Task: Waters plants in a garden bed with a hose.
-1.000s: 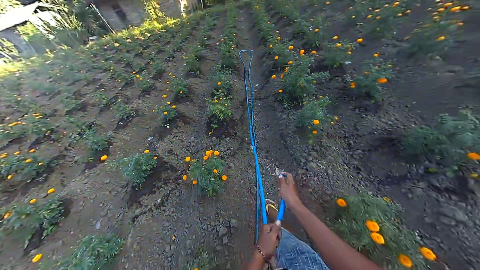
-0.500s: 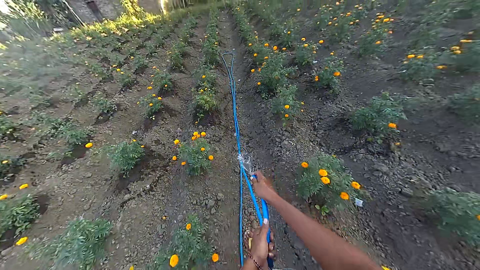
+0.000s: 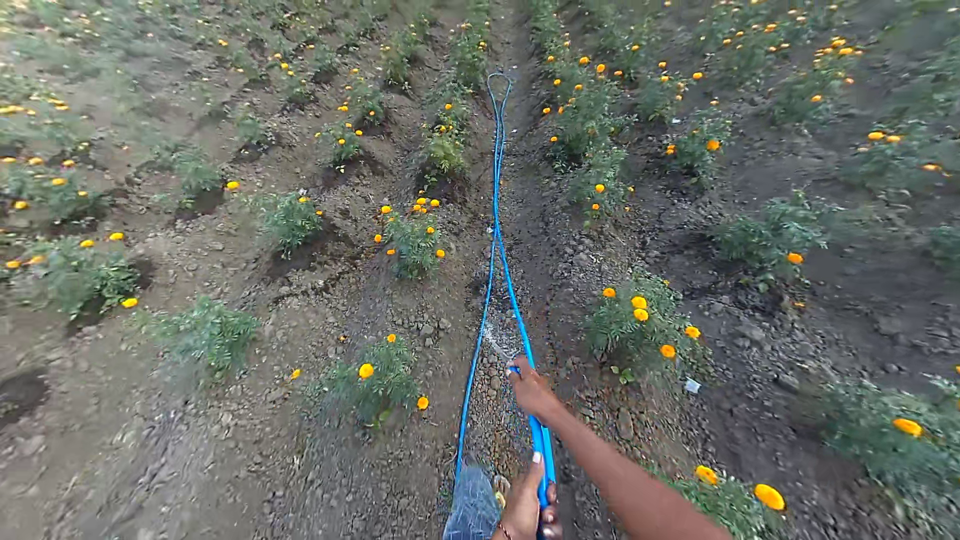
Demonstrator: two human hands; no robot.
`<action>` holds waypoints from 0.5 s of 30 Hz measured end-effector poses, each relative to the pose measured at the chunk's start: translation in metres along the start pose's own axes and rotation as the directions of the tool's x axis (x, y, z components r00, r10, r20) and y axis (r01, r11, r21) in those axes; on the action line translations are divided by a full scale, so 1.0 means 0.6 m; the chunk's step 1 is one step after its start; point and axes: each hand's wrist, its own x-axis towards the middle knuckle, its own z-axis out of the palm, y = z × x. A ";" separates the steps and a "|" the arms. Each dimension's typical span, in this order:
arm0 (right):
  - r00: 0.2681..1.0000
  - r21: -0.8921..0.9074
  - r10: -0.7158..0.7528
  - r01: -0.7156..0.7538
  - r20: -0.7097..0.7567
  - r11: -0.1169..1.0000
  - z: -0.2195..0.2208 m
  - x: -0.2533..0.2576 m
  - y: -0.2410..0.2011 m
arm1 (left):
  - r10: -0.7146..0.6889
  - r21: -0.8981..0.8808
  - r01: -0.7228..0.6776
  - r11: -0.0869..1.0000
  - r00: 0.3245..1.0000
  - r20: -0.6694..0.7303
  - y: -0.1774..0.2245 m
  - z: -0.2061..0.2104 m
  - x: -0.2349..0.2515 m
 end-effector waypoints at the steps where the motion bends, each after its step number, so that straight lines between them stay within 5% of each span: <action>1: 1.000 -0.003 -0.014 0.015 0.003 1.000 0.013 -0.009 -0.005 | 0.001 -0.014 -0.001 1.000 1.000 -0.008 -0.006 -0.009 -0.013; 5: 0.995 0.010 -0.094 0.095 -0.037 0.995 0.054 -0.047 -0.026 | 0.053 0.011 -0.052 0.999 0.998 -0.039 -0.030 -0.043 -0.046; 15: 0.948 -0.032 -0.253 0.252 -0.191 0.967 0.105 -0.145 -0.059 | 0.357 0.391 -0.340 0.855 0.934 0.031 -0.074 -0.113 -0.093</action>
